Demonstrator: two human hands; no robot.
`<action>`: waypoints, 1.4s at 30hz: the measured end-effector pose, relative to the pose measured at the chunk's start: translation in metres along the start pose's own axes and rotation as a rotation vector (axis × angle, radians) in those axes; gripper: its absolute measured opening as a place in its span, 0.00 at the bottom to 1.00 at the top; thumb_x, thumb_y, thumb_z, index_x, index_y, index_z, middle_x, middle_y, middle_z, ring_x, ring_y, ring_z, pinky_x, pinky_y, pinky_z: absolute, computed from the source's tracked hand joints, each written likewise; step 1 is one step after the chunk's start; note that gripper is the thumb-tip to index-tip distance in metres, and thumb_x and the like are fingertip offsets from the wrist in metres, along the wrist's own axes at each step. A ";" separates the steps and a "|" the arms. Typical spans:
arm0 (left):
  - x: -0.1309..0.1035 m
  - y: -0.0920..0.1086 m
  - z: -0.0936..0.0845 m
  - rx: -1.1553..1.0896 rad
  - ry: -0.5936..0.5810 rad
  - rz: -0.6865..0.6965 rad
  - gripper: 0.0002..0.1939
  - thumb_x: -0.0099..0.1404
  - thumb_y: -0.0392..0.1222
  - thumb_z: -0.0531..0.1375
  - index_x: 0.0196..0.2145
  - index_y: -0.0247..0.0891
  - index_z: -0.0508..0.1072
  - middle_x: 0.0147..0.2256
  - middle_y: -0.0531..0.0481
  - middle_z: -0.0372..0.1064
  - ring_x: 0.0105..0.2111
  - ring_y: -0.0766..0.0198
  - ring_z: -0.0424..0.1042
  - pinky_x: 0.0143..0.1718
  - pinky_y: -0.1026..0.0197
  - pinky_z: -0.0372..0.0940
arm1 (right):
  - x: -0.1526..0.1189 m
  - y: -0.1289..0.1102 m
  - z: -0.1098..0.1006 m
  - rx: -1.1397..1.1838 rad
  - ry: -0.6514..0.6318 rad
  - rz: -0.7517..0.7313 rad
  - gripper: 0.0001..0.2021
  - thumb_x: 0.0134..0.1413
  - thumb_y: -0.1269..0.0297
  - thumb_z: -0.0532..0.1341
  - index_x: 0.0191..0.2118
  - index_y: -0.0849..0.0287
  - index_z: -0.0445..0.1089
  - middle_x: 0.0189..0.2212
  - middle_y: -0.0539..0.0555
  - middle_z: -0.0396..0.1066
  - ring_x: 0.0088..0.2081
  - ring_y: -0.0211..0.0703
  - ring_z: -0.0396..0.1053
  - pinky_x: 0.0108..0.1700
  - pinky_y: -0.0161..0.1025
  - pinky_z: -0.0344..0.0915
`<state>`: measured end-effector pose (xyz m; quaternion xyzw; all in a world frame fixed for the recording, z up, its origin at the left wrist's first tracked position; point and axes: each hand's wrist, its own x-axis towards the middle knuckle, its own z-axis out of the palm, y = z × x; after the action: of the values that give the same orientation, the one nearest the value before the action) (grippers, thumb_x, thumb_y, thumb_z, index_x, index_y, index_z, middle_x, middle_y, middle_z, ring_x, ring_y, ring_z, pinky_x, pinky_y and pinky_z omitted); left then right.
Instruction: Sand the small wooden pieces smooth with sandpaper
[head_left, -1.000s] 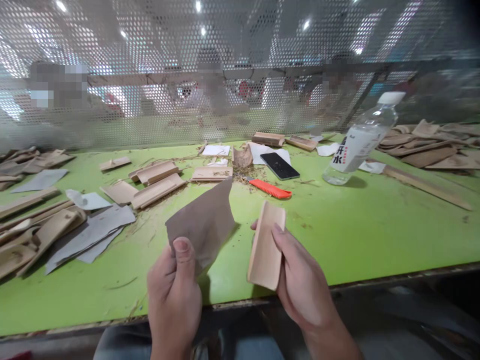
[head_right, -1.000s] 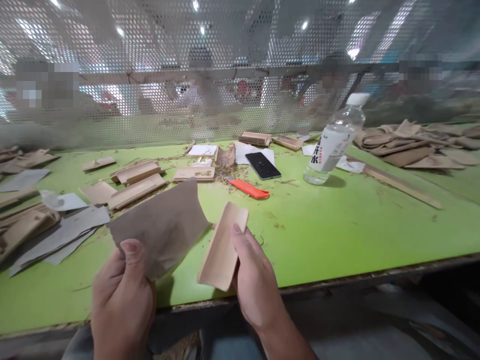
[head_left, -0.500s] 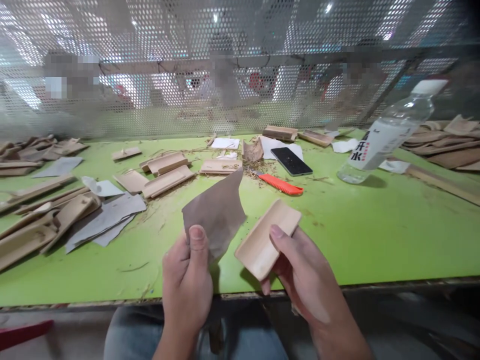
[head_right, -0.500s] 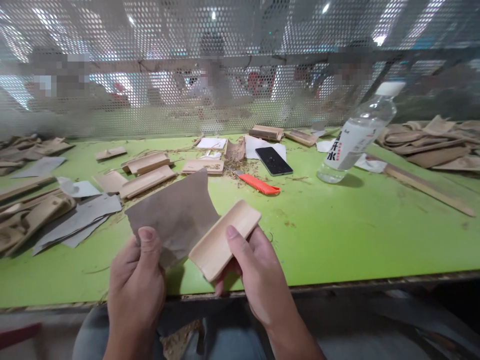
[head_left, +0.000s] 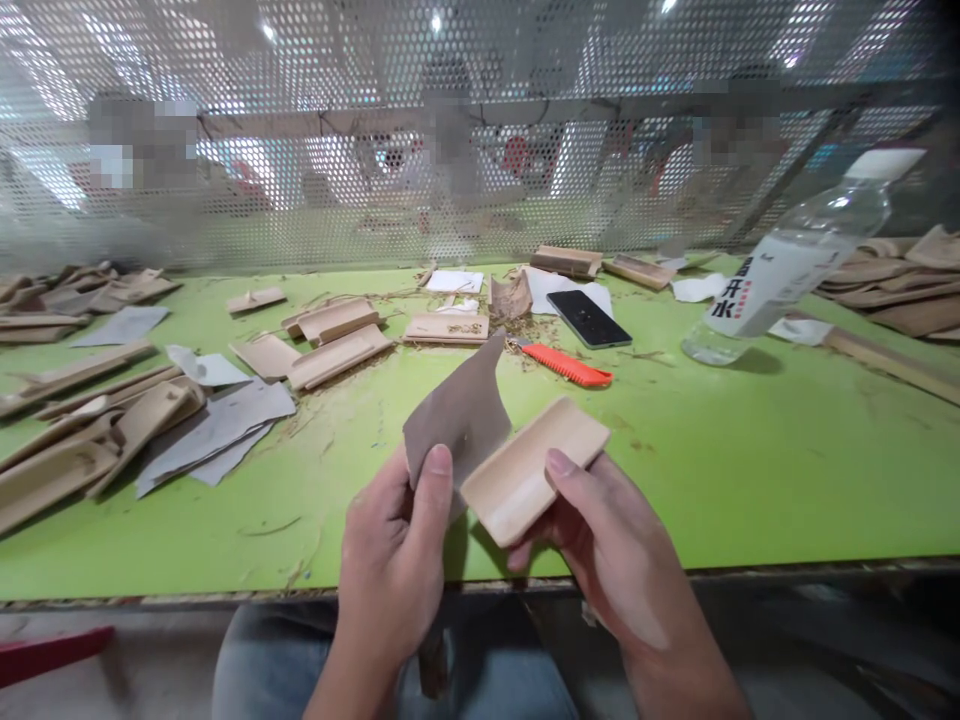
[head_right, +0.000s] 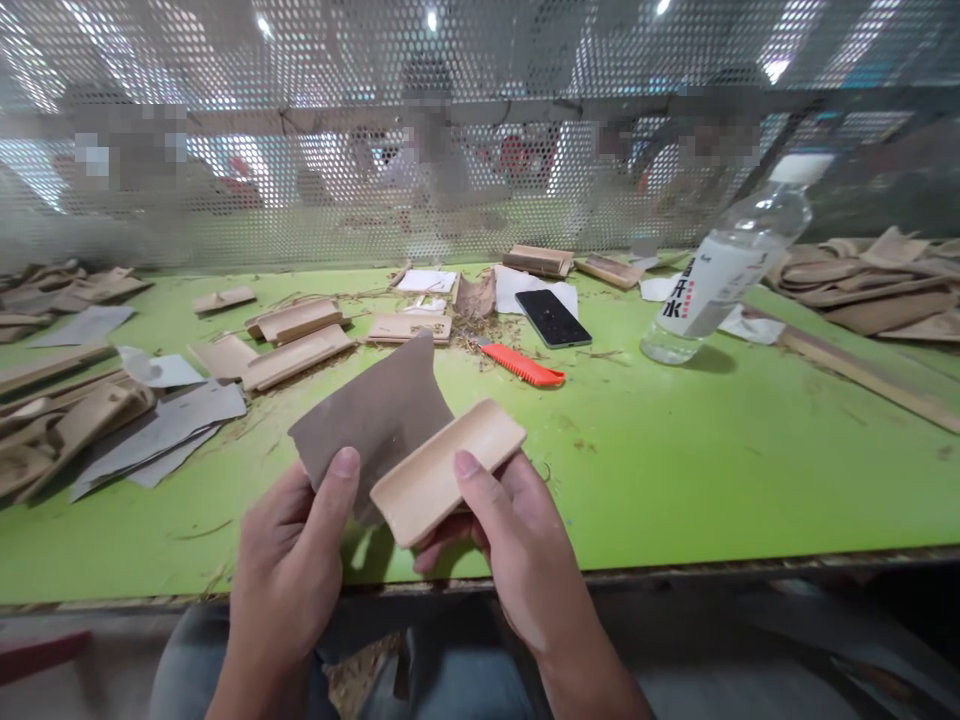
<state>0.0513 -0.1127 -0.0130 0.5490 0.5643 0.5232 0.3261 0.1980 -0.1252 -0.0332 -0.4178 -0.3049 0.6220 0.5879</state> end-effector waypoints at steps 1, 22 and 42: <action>0.000 0.000 0.000 -0.007 -0.037 0.009 0.16 0.71 0.49 0.59 0.27 0.40 0.74 0.24 0.54 0.68 0.25 0.64 0.64 0.27 0.64 0.59 | 0.001 0.002 -0.001 0.001 -0.003 -0.012 0.17 0.62 0.51 0.69 0.44 0.60 0.71 0.29 0.52 0.78 0.26 0.41 0.77 0.24 0.35 0.76; 0.000 -0.012 -0.006 0.096 -0.195 -0.008 0.19 0.74 0.53 0.54 0.33 0.39 0.75 0.30 0.52 0.69 0.32 0.59 0.65 0.36 0.61 0.60 | 0.007 0.000 0.000 0.373 -0.148 -0.059 0.18 0.68 0.52 0.58 0.44 0.59 0.80 0.38 0.58 0.84 0.35 0.50 0.84 0.34 0.44 0.83; 0.002 -0.004 -0.003 0.036 -0.204 -0.044 0.18 0.72 0.51 0.57 0.27 0.40 0.70 0.25 0.55 0.65 0.27 0.64 0.63 0.30 0.62 0.58 | -0.009 0.004 -0.001 -0.057 -0.090 -0.330 0.18 0.49 0.50 0.76 0.43 0.49 0.76 0.38 0.51 0.76 0.39 0.43 0.75 0.41 0.35 0.74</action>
<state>0.0474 -0.1107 -0.0156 0.5926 0.5495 0.4469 0.3835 0.1967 -0.1346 -0.0358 -0.3502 -0.4129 0.5264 0.6555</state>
